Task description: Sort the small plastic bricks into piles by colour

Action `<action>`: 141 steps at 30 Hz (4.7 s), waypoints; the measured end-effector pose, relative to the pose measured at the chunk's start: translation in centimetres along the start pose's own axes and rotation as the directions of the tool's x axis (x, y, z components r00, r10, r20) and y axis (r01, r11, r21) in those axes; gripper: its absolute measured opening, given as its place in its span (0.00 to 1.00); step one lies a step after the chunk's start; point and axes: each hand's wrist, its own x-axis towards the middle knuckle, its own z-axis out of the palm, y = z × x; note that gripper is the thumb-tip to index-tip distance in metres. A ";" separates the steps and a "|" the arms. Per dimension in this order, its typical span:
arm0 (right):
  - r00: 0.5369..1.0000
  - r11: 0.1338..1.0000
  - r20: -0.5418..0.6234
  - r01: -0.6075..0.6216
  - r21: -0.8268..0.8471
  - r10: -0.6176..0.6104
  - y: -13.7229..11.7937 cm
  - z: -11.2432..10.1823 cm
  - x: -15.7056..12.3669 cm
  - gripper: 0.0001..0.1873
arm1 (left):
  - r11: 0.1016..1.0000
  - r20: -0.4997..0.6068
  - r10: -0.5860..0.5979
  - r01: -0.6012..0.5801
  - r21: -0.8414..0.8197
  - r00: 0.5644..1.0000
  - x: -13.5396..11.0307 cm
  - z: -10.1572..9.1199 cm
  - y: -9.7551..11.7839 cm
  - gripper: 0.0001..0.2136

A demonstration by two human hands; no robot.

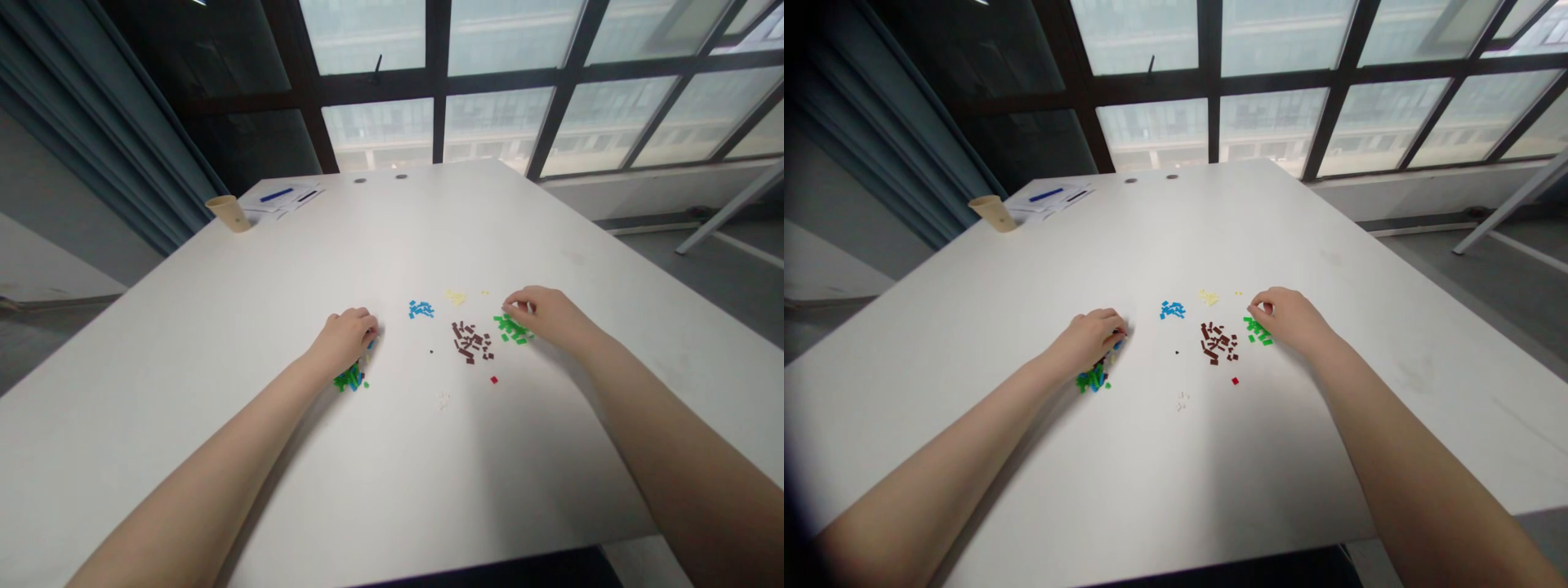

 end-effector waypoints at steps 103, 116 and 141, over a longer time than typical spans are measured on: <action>0.928 0.937 0.153 0.321 0.139 -0.340 -6.2 1.4 -2.5 0.10 | 0.877 -0.197 -0.032 -0.067 -0.476 0.980 0.0 0.3 1.2 0.05; 0.887 0.895 0.130 0.428 0.124 -0.443 -7.0 2.1 -2.6 0.14 | 0.855 -0.167 -0.111 0.009 -0.518 0.980 1.2 1.7 1.3 0.07; 0.903 0.919 0.173 0.377 0.119 -0.393 -6.9 1.5 -2.8 0.13 | 0.909 -0.123 -0.231 0.169 -0.380 0.965 1.9 -1.9 -1.4 0.06</action>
